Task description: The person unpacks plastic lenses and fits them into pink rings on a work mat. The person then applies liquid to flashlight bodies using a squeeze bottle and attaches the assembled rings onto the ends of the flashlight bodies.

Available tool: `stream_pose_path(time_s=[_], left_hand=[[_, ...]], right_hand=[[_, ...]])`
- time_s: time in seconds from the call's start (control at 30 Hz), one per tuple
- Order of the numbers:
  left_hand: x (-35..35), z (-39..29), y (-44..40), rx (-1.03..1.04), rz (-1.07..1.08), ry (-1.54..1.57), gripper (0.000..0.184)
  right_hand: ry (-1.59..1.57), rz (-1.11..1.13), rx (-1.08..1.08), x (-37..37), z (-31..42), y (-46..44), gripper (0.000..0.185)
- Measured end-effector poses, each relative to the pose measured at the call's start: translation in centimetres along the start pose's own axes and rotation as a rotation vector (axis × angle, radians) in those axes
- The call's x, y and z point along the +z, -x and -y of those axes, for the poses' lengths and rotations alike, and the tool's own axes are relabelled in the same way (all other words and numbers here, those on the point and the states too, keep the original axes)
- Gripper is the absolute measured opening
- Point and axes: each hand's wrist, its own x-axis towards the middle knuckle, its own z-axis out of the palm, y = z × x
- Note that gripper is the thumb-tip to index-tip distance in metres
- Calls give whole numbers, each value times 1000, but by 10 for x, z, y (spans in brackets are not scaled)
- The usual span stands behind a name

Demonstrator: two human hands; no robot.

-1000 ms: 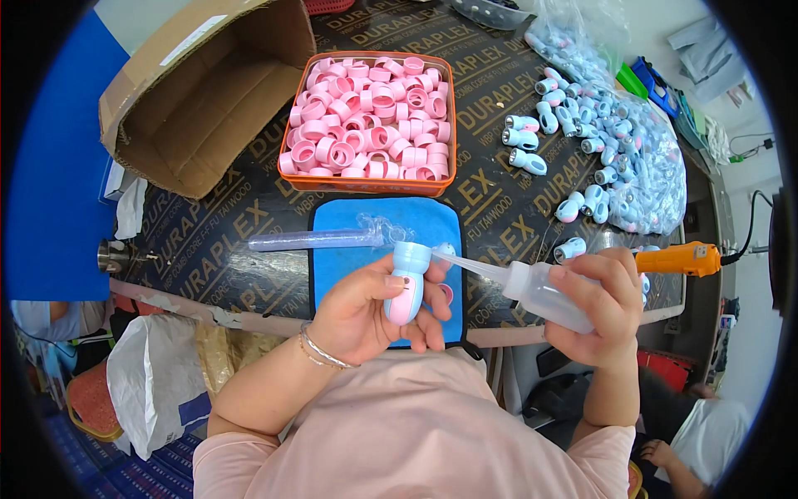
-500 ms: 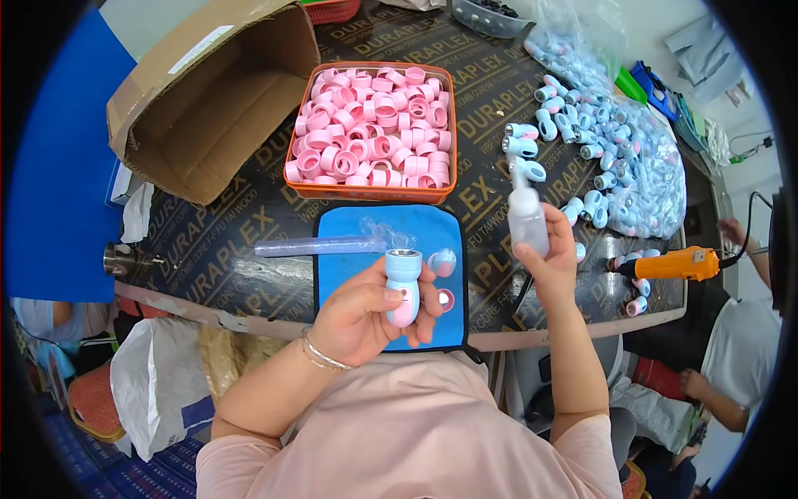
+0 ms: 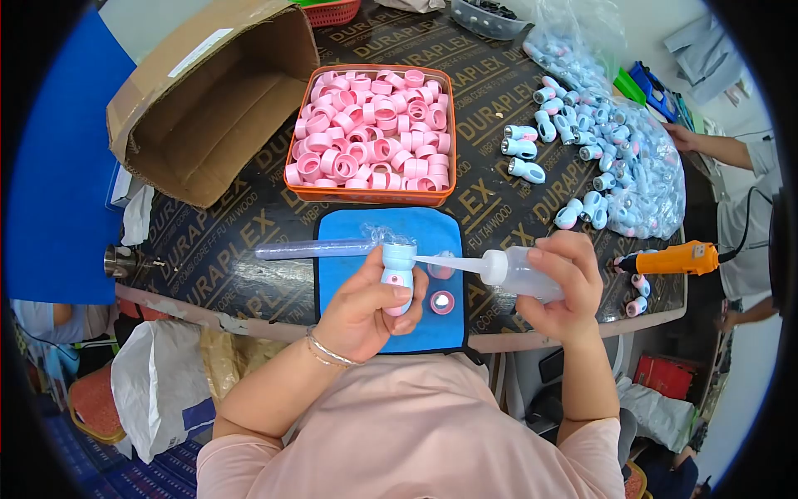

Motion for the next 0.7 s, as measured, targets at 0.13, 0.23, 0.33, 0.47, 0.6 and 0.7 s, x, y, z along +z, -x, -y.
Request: stream_pose_path(time_s=[0.13, 0.23, 0.33, 0.47, 0.6, 0.7], left_hand=[[1, -1, 2, 3, -8, 19, 46], [2, -3, 0, 15, 13, -9, 46], [7, -2, 0, 40, -4, 50, 38], [6, -2, 0, 44, -3, 42, 38], [3, -3, 1, 16, 13, -1, 49], [-1, -1, 2, 10, 30, 28, 49]], right_hand=[[127, -8, -88, -3, 5, -6, 51], [159, -6, -121, -6, 11, -10, 50], [158, 19, -129, -9, 15, -11, 50], [157, 22, -131, -9, 15, -12, 51], [154, 31, -124, -10, 16, -12, 52], [148, 27, -114, -9, 16, -10, 51]])
